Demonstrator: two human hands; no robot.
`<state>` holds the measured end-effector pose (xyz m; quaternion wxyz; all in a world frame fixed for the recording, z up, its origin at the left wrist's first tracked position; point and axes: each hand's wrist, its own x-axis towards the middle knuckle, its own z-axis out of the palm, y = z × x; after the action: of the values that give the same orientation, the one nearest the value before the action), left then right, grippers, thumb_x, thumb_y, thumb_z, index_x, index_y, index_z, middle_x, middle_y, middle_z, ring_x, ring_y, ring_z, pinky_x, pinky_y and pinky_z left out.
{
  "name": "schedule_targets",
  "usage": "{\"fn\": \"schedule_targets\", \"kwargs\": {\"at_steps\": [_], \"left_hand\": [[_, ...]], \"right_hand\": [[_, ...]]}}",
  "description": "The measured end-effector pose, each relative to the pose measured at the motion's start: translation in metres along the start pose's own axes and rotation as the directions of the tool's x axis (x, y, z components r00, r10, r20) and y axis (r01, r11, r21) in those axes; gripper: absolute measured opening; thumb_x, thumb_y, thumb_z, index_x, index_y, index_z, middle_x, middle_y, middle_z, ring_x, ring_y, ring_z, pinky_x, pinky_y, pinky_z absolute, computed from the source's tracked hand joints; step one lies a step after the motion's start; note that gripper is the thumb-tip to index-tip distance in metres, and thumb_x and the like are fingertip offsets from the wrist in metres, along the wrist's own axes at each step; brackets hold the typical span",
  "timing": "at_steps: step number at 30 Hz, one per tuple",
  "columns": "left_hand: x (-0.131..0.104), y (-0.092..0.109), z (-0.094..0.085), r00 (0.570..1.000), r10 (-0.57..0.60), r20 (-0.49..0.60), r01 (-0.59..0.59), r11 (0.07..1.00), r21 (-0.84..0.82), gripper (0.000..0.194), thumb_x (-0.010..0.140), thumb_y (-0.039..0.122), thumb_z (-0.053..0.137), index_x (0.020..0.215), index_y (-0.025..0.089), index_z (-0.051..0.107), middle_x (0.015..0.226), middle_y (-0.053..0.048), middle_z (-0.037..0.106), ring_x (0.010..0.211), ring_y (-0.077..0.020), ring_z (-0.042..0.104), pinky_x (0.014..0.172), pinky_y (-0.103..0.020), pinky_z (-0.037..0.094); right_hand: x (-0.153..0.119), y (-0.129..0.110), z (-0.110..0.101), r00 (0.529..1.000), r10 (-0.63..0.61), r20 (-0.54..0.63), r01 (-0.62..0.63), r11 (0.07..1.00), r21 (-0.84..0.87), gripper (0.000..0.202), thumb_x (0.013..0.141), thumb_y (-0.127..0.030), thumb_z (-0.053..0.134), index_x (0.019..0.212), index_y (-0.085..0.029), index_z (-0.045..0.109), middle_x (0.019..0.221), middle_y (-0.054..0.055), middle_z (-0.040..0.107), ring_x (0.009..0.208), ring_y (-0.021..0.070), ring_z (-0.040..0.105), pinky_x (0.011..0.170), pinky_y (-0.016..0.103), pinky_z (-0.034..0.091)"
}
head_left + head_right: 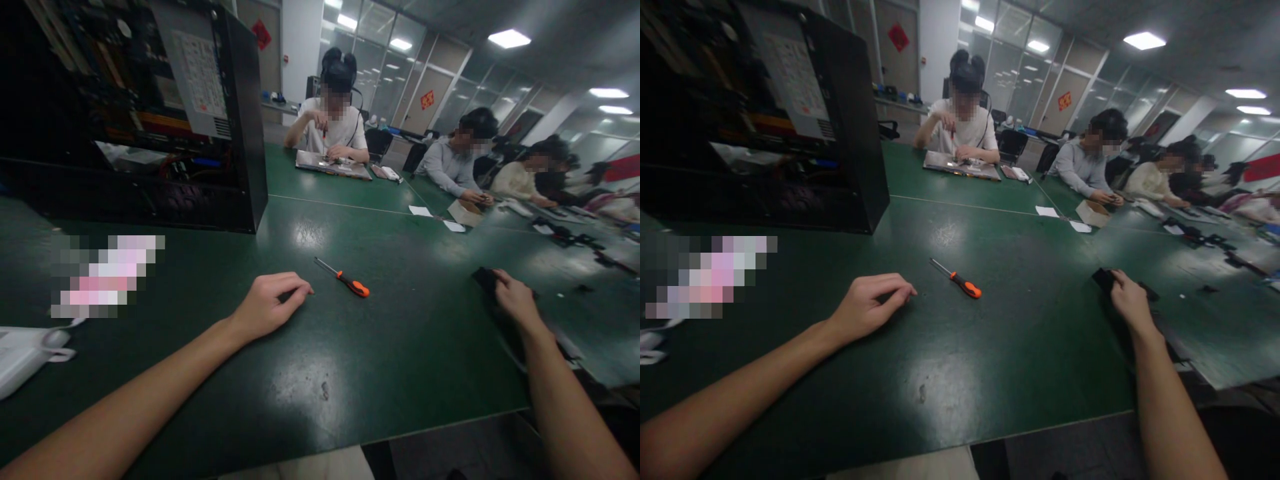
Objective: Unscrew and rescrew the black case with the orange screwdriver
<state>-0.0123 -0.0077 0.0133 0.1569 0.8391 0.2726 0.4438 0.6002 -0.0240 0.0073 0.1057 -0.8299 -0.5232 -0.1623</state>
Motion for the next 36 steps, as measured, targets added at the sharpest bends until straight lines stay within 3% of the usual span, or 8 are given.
{"fn": "schedule_targets", "kwargs": {"at_steps": [8,12,17,20,24,31,33,36], "left_hand": [[-0.001,0.001,-0.001,1.0,0.012,-0.005,-0.012,1.0,0.003,0.022,0.101,0.018,0.059,0.087,0.016,0.075,0.081,-0.003,0.076,0.073,-0.0139,0.072,0.071,-0.024,0.053],[-0.001,0.001,-0.002,1.0,0.026,0.006,-0.025,1.0,-0.002,0.021,0.101,0.018,0.058,0.088,0.016,0.075,0.081,-0.003,0.076,0.073,-0.0142,0.072,0.07,-0.024,0.053],[-0.001,0.003,0.001,0.999,0.047,0.029,-0.046,0.999,-0.012,0.02,0.1,0.016,0.059,0.088,0.016,0.075,0.081,-0.003,0.076,0.072,-0.0135,0.072,0.069,-0.023,0.053],[-0.001,0.004,0.001,0.998,0.049,0.044,-0.049,0.999,-0.019,0.02,0.1,0.016,0.059,0.088,0.015,0.075,0.08,-0.002,0.075,0.072,-0.013,0.072,0.068,-0.022,0.052],[-0.001,0.005,0.0,0.997,0.047,0.053,-0.046,0.999,-0.021,0.019,0.1,0.017,0.059,0.088,0.015,0.075,0.079,-0.002,0.075,0.071,-0.0133,0.071,0.068,-0.023,0.052],[-0.001,0.005,0.0,0.997,0.05,0.065,-0.049,0.999,-0.016,0.019,0.1,0.017,0.059,0.088,0.016,0.075,0.08,-0.002,0.075,0.071,-0.0131,0.071,0.068,-0.023,0.052],[0.0,0.004,-0.001,0.996,0.053,0.065,-0.052,0.999,-0.013,0.02,0.1,0.017,0.059,0.088,0.016,0.075,0.079,-0.002,0.075,0.071,-0.013,0.071,0.068,-0.023,0.052],[0.0,0.005,-0.001,0.997,0.06,0.055,-0.059,0.998,-0.012,0.02,0.1,0.017,0.058,0.088,0.016,0.074,0.08,-0.002,0.075,0.071,-0.0133,0.071,0.07,-0.024,0.052]], "right_hand": [[-0.02,-0.028,0.011,0.989,0.028,-0.148,-0.059,0.976,-0.208,0.041,0.099,-0.037,0.066,0.135,-0.017,0.061,0.144,0.013,0.056,0.127,0.0297,0.058,0.105,0.054,0.052],[-0.024,-0.031,0.007,0.993,-0.032,-0.112,0.006,0.974,-0.225,0.036,0.1,-0.028,0.061,0.135,-0.016,0.06,0.131,0.012,0.06,0.118,0.0277,0.058,0.094,0.045,0.053],[-0.024,-0.037,0.004,0.993,-0.065,-0.094,0.043,0.976,-0.212,0.048,0.095,-0.016,0.049,0.141,-0.016,0.062,0.128,0.024,0.056,0.114,0.0371,0.052,0.08,0.043,0.045],[-0.022,-0.042,0.005,0.996,-0.005,-0.085,-0.014,0.977,-0.213,0.046,0.096,-0.022,0.054,0.141,-0.019,0.06,0.132,0.022,0.054,0.115,0.0362,0.053,0.082,0.045,0.048],[-0.02,-0.052,0.009,0.989,0.122,-0.088,-0.137,0.97,-0.202,0.045,0.099,-0.038,0.065,0.139,-0.02,0.057,0.142,0.012,0.053,0.123,0.0292,0.056,0.098,0.05,0.053],[-0.015,-0.068,0.017,0.979,0.196,-0.059,-0.202,0.969,-0.14,0.042,0.101,-0.037,0.048,0.131,-0.012,0.062,0.144,0.025,0.051,0.135,0.049,0.045,0.107,0.077,0.032],[-0.014,-0.068,0.018,0.98,0.192,-0.047,-0.197,0.972,-0.127,0.043,0.101,-0.039,0.046,0.13,-0.011,0.062,0.137,0.024,0.055,0.133,0.0496,0.046,0.105,0.078,0.032],[-0.011,-0.066,0.013,0.986,0.165,-0.028,-0.167,0.979,-0.121,0.042,0.101,-0.043,0.053,0.132,-0.016,0.061,0.138,0.017,0.057,0.132,0.0396,0.05,0.108,0.068,0.039]]}}
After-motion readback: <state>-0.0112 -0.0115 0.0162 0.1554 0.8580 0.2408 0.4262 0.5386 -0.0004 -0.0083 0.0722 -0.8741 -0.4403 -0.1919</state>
